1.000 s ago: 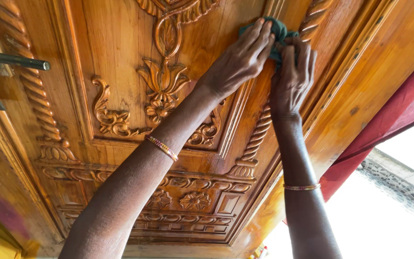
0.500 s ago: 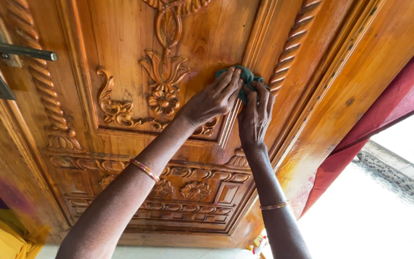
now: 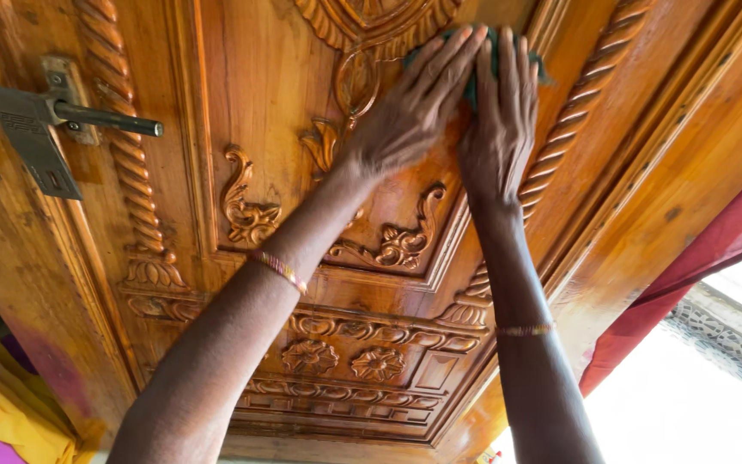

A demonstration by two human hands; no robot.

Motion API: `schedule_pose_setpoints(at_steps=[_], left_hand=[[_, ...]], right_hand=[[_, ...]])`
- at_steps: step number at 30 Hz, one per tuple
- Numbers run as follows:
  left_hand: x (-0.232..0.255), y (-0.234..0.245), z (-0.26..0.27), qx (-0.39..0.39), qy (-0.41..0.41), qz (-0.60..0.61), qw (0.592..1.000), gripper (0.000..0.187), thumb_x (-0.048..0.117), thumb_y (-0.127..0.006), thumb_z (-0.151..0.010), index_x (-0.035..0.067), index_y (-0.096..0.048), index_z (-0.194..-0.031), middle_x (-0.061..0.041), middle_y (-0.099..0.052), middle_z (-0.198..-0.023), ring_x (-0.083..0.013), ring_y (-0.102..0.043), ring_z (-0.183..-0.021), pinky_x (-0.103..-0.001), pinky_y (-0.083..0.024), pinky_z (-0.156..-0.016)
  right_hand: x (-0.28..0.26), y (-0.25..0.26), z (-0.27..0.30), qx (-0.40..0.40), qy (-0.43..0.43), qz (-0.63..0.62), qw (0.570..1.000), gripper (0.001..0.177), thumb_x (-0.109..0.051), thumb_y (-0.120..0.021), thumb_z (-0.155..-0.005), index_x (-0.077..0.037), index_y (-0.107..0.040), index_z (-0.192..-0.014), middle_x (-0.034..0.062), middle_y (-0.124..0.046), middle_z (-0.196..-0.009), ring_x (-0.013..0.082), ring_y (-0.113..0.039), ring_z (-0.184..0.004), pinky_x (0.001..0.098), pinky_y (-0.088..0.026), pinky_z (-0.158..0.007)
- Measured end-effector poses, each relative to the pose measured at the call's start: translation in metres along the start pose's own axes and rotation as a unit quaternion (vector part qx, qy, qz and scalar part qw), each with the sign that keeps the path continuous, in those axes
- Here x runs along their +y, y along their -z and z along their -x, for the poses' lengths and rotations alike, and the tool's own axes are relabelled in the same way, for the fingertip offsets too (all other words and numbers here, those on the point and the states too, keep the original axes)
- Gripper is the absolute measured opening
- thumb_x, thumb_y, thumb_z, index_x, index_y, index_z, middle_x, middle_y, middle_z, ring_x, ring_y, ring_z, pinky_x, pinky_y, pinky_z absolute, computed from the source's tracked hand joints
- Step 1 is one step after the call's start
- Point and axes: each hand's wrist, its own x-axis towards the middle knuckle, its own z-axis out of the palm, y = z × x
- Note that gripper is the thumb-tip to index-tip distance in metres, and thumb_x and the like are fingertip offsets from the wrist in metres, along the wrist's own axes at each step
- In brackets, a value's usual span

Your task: The person wipes the surface of a carved wooden door using a green cloth. They systematically clean the intricate floral and rope-like carvings, moving from the upper sections down to the lower panels.

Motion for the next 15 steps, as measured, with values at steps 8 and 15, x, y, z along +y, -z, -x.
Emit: schedule_pose_setpoints(at_steps=[8,15], left_hand=[[0.005,0.045,0.073,-0.067,0.020,-0.017,0.997,0.062,0.017,-0.051,-0.110,0.010,-0.031,-0.168,-0.005,-0.013,-0.177,-0.0225,-0.010,-0.163,-0.045,-0.005,-0.137],[-0.014,0.003,0.007,-0.038,0.031,-0.105,0.993,0.058,0.008,-0.056,-0.110,0.004,-0.033,-0.164,-0.009,-0.010,-0.173,-0.0247,-0.007,-0.165,-0.050,0.000,-0.137]], right_hand=[[-0.052,-0.006,0.053,-0.089,-0.006,-0.005,0.996,0.054,-0.001,-0.057,-0.111,-0.004,-0.039,-0.162,0.0178,-0.033,-0.169,0.0325,-0.031,-0.159,0.0531,-0.027,-0.134],[0.012,-0.019,-0.009,-0.061,0.043,0.053,0.996,0.054,-0.003,-0.064,-0.116,-0.006,-0.041,-0.164,0.0125,-0.036,-0.170,0.0296,-0.034,-0.160,0.0525,-0.026,-0.135]])
